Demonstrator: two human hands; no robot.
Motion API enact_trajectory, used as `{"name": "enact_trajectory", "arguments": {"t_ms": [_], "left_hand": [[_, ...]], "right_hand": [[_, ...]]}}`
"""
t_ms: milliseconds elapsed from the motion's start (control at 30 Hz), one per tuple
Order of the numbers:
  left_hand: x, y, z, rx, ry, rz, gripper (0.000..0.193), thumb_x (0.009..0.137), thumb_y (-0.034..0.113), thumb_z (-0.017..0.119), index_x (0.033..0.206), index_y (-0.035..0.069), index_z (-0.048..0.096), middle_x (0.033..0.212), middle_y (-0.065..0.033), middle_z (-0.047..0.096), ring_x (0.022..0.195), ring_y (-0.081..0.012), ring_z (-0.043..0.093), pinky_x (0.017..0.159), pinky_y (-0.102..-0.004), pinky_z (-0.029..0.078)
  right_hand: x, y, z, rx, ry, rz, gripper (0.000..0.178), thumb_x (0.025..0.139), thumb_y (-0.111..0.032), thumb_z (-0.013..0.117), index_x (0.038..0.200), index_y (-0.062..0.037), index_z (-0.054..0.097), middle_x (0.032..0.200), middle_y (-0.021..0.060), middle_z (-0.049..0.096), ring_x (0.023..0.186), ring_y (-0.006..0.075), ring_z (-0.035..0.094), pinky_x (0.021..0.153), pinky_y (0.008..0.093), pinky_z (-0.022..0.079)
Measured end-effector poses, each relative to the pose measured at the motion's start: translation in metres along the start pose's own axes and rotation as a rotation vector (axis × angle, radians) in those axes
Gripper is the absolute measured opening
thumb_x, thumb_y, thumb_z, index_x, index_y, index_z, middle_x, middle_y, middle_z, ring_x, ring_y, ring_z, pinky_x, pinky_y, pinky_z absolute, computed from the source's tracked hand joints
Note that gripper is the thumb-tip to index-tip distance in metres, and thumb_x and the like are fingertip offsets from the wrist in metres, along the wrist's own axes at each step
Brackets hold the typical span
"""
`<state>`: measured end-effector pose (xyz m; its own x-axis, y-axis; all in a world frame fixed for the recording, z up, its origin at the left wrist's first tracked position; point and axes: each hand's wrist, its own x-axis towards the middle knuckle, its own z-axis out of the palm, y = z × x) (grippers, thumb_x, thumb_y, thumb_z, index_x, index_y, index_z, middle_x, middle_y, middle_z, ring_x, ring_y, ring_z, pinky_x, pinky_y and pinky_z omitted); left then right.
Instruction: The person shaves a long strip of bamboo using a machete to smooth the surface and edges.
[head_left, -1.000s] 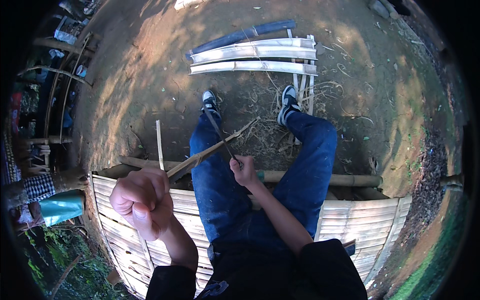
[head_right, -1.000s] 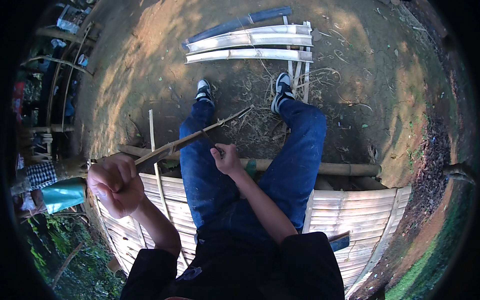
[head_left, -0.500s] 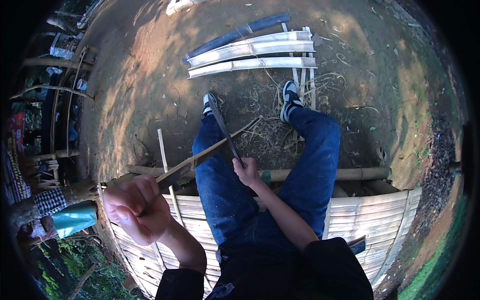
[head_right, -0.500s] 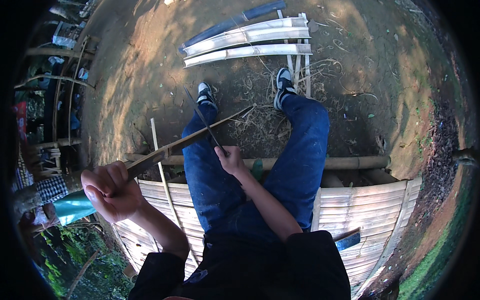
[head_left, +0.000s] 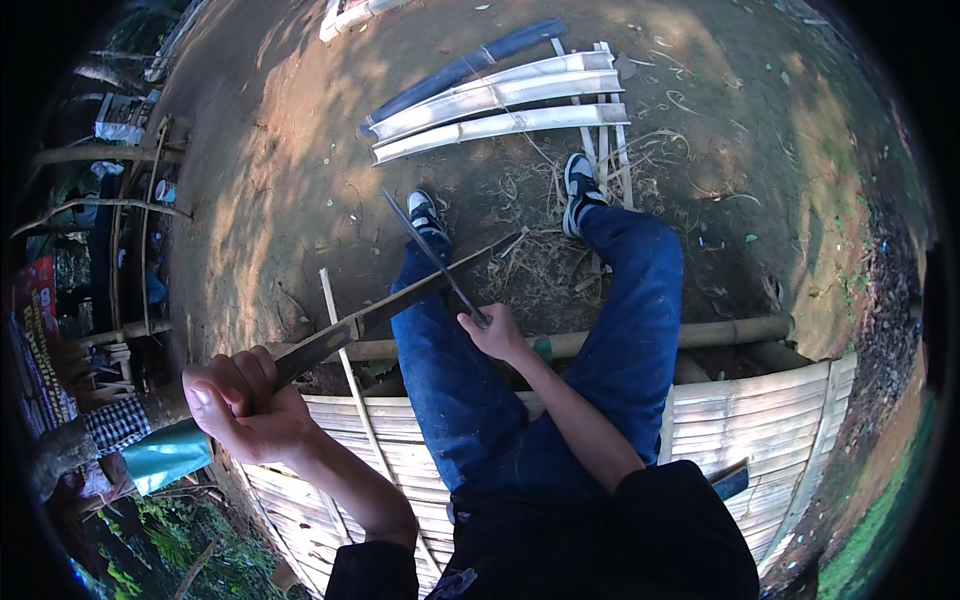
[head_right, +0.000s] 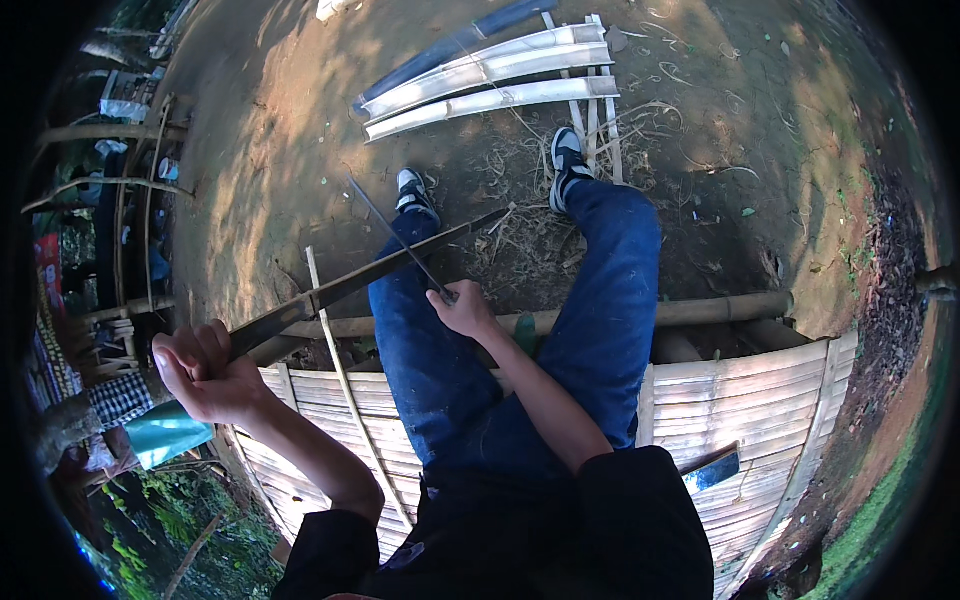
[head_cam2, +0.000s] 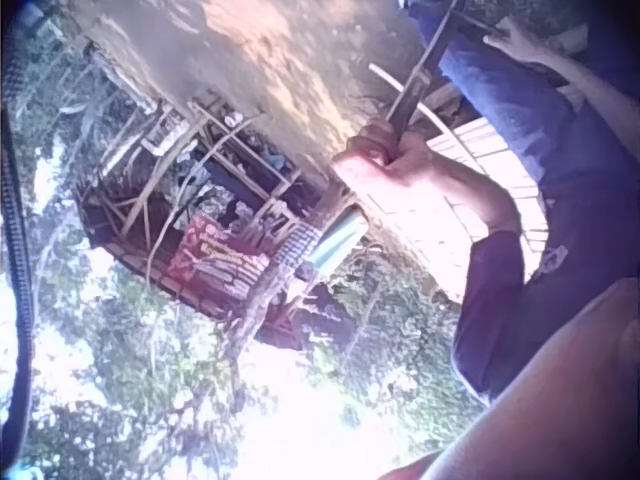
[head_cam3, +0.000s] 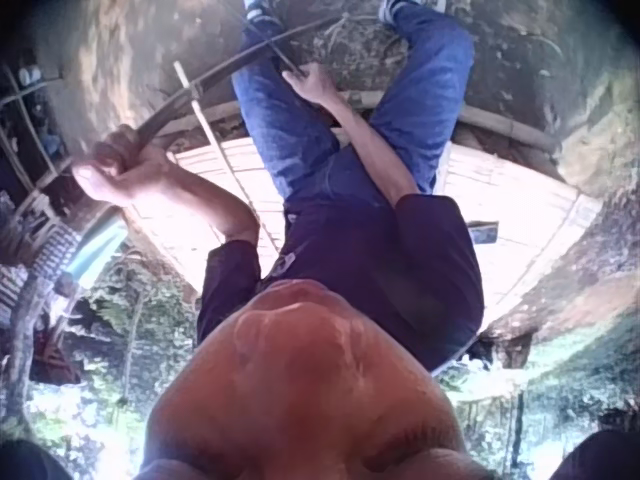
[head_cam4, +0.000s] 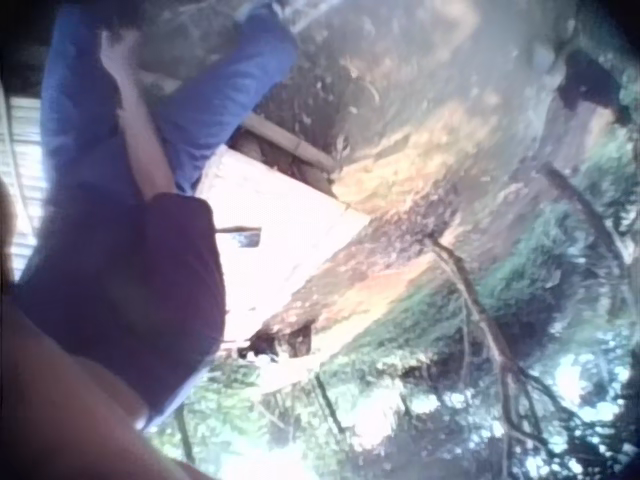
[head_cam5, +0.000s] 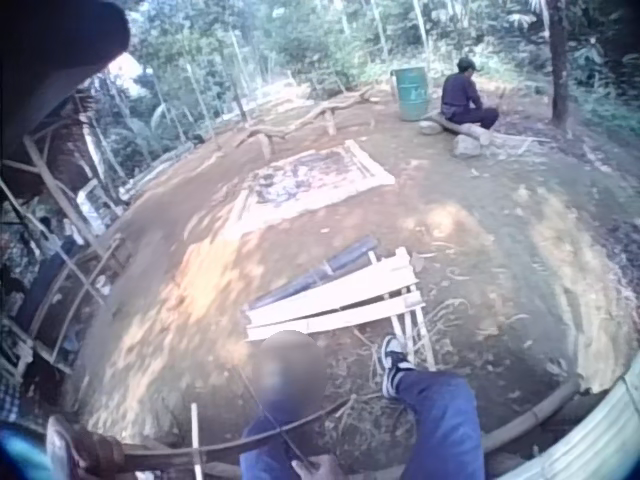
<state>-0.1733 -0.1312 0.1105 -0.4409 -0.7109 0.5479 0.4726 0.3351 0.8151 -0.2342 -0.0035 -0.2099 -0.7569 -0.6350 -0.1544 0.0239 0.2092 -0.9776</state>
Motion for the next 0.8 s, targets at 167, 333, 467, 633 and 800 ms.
{"name": "enact_trajectory", "arguments": {"t_ms": [167, 333, 467, 633, 800], "left_hand": [[-0.001, 0.002, -0.018, -0.162, -0.254, -0.024, 0.037, 0.094, 0.027, 0.053, 0.067, 0.013, 0.033, 0.052, 0.0041, 0.024, 0.042, -0.0065, 0.014, 0.042, -0.0256, 0.013], [-0.01, 0.006, -0.021, -0.163, -0.242, -0.015, 0.037, 0.094, 0.027, 0.054, 0.067, 0.013, 0.033, 0.052, 0.004, 0.024, 0.041, -0.0065, 0.014, 0.042, -0.0262, 0.012], [-0.007, 0.004, -0.012, -0.107, -0.127, -0.016, 0.038, 0.095, 0.025, 0.053, 0.066, 0.014, 0.031, 0.053, 0.0041, 0.023, 0.042, -0.0063, 0.015, 0.043, -0.0257, 0.013], [-0.011, 0.007, -0.015, -0.151, -0.17, -0.04, 0.038, 0.095, 0.025, 0.054, 0.066, 0.014, 0.031, 0.054, 0.0043, 0.023, 0.042, -0.006, 0.014, 0.042, -0.0247, 0.014], [-0.031, 0.011, -0.01, -0.097, -0.075, 0.004, 0.036, 0.094, 0.024, 0.055, 0.067, 0.014, 0.032, 0.052, 0.0044, 0.022, 0.041, -0.0056, 0.015, 0.042, -0.0245, 0.014]], "right_hand": [[0.004, 0.009, -0.016, 0.348, -0.081, 0.702, 0.042, 0.086, -0.025, 0.065, 0.055, -0.0033, 0.049, 0.052, 0.0063, 0.053, 0.037, 0.016, 0.047, 0.037, 0.0349, 0.036], [-0.016, -0.02, -0.004, 0.124, -0.061, 0.021, 0.038, 0.084, -0.027, 0.067, 0.062, 0.0025, 0.056, 0.051, 0.0113, 0.054, 0.043, 0.0224, 0.052, 0.047, 0.0395, 0.041], [-0.006, -0.002, 0.01, 0.032, 0.078, -0.18, 0.035, 0.082, -0.024, 0.065, 0.062, 0.0023, 0.056, 0.049, 0.012, 0.053, 0.044, 0.0231, 0.055, 0.046, 0.0394, 0.041], [0.007, 0.086, -0.006, 0.444, 0.015, 0.906, 0.036, 0.082, -0.021, 0.066, 0.056, -0.0057, 0.046, 0.047, 0.0041, 0.045, 0.035, 0.0158, 0.046, 0.031, 0.0319, 0.03], [-0.003, 0.031, 0.014, 0.614, -0.004, 0.689, 0.038, 0.081, -0.026, 0.069, 0.059, -0.0032, 0.048, 0.048, 0.0056, 0.048, 0.039, 0.0179, 0.049, 0.036, 0.0356, 0.036]]}}
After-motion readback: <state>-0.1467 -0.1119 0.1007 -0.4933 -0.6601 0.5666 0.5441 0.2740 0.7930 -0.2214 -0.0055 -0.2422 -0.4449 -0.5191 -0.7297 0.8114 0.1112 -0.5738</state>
